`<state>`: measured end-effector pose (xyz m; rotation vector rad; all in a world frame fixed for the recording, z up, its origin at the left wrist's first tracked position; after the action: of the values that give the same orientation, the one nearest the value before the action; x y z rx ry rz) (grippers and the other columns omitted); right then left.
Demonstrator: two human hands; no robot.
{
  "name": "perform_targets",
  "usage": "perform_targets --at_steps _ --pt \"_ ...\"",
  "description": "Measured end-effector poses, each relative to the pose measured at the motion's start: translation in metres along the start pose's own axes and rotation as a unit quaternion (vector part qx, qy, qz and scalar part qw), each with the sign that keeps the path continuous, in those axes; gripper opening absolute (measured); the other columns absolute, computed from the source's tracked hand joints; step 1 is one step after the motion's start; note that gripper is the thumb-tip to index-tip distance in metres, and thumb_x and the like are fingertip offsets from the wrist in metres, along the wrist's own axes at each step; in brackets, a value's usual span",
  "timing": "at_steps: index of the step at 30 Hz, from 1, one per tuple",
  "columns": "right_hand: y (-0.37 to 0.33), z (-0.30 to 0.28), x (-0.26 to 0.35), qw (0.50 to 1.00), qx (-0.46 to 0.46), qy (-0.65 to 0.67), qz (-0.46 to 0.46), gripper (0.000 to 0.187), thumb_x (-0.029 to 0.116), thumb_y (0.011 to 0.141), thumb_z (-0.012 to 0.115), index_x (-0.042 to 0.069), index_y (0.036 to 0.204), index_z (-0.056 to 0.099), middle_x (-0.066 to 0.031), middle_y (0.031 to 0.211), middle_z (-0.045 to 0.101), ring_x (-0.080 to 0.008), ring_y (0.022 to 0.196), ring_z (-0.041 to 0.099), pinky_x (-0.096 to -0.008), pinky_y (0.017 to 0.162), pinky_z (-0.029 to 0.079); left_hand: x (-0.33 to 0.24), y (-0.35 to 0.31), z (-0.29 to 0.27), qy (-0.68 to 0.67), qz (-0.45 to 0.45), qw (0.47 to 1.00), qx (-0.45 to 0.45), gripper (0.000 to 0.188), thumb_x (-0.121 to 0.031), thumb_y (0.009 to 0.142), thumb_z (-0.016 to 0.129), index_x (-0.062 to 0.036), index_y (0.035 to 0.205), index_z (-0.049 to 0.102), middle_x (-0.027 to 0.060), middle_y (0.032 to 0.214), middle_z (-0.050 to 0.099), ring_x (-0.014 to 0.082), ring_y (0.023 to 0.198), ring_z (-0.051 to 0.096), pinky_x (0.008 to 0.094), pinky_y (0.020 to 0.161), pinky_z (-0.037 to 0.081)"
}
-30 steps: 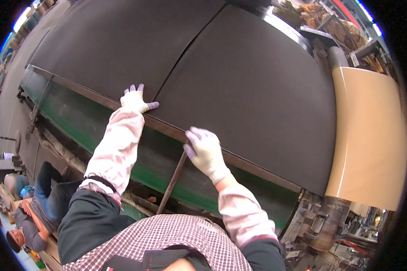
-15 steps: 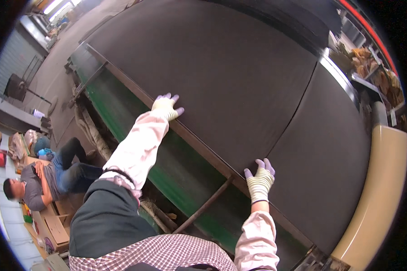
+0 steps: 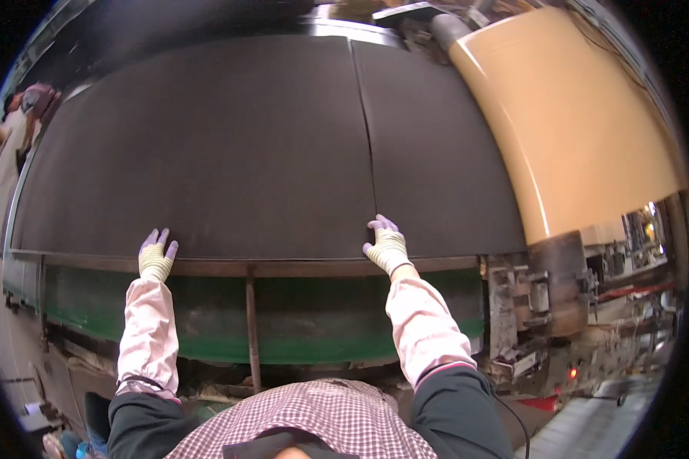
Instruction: Adjusting and aligning large black sheets on a conveyor belt in a factory setting.
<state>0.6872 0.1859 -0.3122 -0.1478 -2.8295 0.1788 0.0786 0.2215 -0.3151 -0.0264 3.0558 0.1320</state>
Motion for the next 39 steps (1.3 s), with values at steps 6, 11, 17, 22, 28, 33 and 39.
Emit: perform_targets --at_steps 6,11,17,22,28,33,39 --pt "-0.022 -0.028 -0.072 0.997 -0.036 -0.053 0.036 0.054 0.028 0.083 0.071 0.011 0.132 0.057 -0.0167 0.152 0.045 -0.0336 0.141 0.042 -0.0483 0.113 0.037 -0.097 -0.011 0.008 -0.025 0.007 0.998 0.064 0.058 -0.054 0.095 0.056 -0.0199 0.142 0.057 0.0206 0.148 0.050 0.0384 0.134 0.048 0.0480 0.114 0.037" --pt "-0.110 -0.071 -0.060 0.978 -0.207 -0.007 -0.013 0.046 0.032 0.084 0.072 0.013 0.124 0.062 -0.0158 0.141 0.055 -0.0359 0.130 0.050 -0.0500 0.106 0.040 -0.185 -0.018 0.021 -0.021 0.033 0.992 0.118 0.066 -0.063 0.096 0.048 -0.0188 0.144 0.054 0.0220 0.150 0.046 0.0398 0.135 0.046 0.0499 0.112 0.039" --pt "-0.243 -0.039 -0.068 0.981 -0.181 0.062 -0.015 0.048 0.033 0.083 0.072 0.015 0.127 0.061 -0.0138 0.142 0.052 -0.0338 0.130 0.048 -0.0508 0.108 0.037 -0.300 -0.030 0.018 -0.013 0.070 0.984 0.162 0.067 -0.064 0.097 0.045 -0.0192 0.146 0.052 0.0210 0.153 0.043 0.0402 0.136 0.045 0.0494 0.112 0.040" --pt "-0.328 -0.032 -0.105 0.986 -0.161 0.047 0.018 0.050 0.032 0.081 0.072 0.013 0.126 0.060 -0.0136 0.140 0.052 -0.0338 0.128 0.049 -0.0507 0.106 0.039 -0.402 -0.045 0.011 -0.010 0.126 0.978 0.169 0.066 -0.064 0.097 0.044 -0.0183 0.144 0.054 0.0196 0.149 0.047 0.0395 0.133 0.047 0.0491 0.109 0.042" --pt "-0.373 -0.041 -0.137 0.988 -0.150 0.031 0.036 0.047 0.032 0.085 0.069 0.010 0.125 0.058 -0.0164 0.138 0.054 -0.0355 0.127 0.051 -0.0502 0.105 0.041 -0.490 -0.056 0.023 0.005 0.139 0.974 0.180 0.065 -0.064 0.097 0.042 -0.0200 0.143 0.054 0.0177 0.144 0.052 0.0379 0.129 0.051 0.0485 0.106 0.045" --pt "-0.395 -0.041 -0.150 0.987 -0.146 0.028 0.057 0.047 0.033 0.086 0.068 0.010 0.125 0.060 -0.0161 0.138 0.055 -0.0349 0.128 0.051 -0.0499 0.106 0.040 -0.582 -0.075 0.024 0.011 0.179 0.963 0.200 0.067 -0.067 0.097 0.040 -0.0214 0.145 0.053 0.0163 0.144 0.051 0.0366 0.131 0.049 0.0478 0.107 0.045" --pt "-0.395 -0.035 -0.136 0.991 -0.123 0.046 0.030 0.047 0.034 0.087 0.065 0.006 0.124 0.062 -0.0171 0.138 0.055 -0.0346 0.128 0.051 -0.0489 0.107 0.040 -0.626 -0.079 0.043 -0.205 0.318 0.910 0.171 0.054 -0.056 0.097 0.052 -0.0156 0.130 0.066 0.0175 0.144 0.054 0.0364 0.136 0.045 0.0462 0.113 0.038"
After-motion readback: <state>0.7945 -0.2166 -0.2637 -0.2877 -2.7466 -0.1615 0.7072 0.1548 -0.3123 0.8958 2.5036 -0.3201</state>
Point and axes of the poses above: each hand's wrist, its own y-axis towards the middle knuckle, its own z-axis out of the palm, x = y × z, the point moved 10 cm from there along y, towards the middle knuckle
